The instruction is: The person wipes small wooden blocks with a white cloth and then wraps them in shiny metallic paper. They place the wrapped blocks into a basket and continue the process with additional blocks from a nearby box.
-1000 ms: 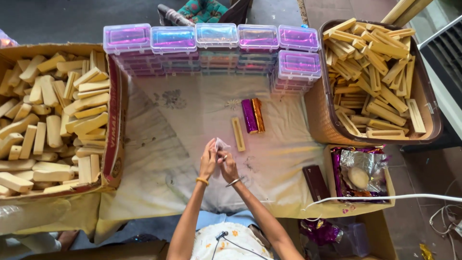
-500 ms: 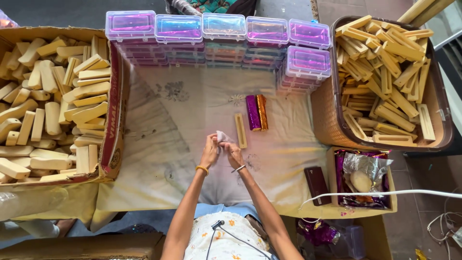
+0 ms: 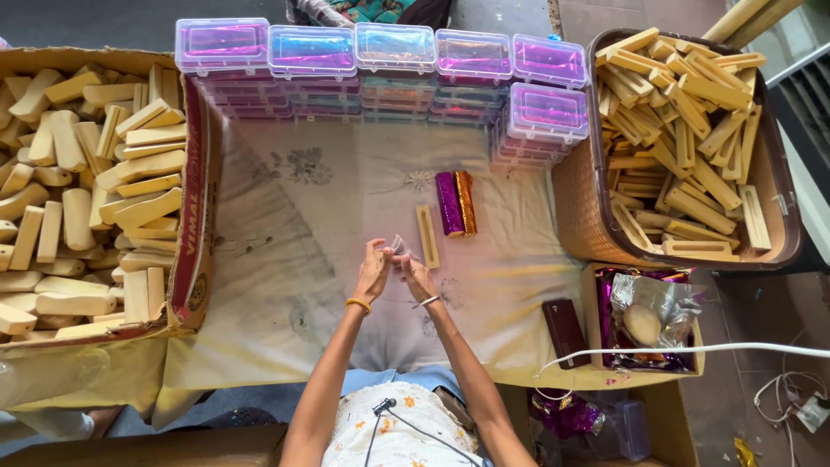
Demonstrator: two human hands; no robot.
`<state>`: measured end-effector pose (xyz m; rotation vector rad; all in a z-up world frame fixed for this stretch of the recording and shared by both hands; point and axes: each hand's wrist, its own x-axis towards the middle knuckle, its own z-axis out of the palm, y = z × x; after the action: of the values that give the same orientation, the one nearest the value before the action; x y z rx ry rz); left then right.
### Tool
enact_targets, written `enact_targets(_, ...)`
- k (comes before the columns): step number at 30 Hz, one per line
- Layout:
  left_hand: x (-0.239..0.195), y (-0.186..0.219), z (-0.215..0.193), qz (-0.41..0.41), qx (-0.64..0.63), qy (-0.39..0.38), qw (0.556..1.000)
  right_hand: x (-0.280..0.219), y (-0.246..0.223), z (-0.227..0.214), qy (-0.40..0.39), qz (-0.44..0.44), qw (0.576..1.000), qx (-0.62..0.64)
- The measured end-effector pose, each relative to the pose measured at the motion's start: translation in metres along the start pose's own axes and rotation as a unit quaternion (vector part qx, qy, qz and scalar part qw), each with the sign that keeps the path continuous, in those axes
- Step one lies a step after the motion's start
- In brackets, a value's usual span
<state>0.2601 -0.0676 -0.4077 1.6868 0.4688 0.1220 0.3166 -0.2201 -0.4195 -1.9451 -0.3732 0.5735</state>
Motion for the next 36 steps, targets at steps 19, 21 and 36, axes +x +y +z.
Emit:
enact_targets(19,0.009,-0.015,0.001,0.024,0.024,-0.037,0.999,0.007,-0.005,-0.013,-0.076,-0.025,0.991,0.105)
enact_targets(21,0.009,-0.014,-0.004,0.03,0.021,-0.037,0.999,0.012,0.015,-0.014,-0.078,0.018,0.986,0.148)
enact_targets(36,0.003,-0.006,-0.021,-0.039,0.061,-0.039,0.997,0.021,0.033,-0.001,-0.089,0.065,0.973,0.201)
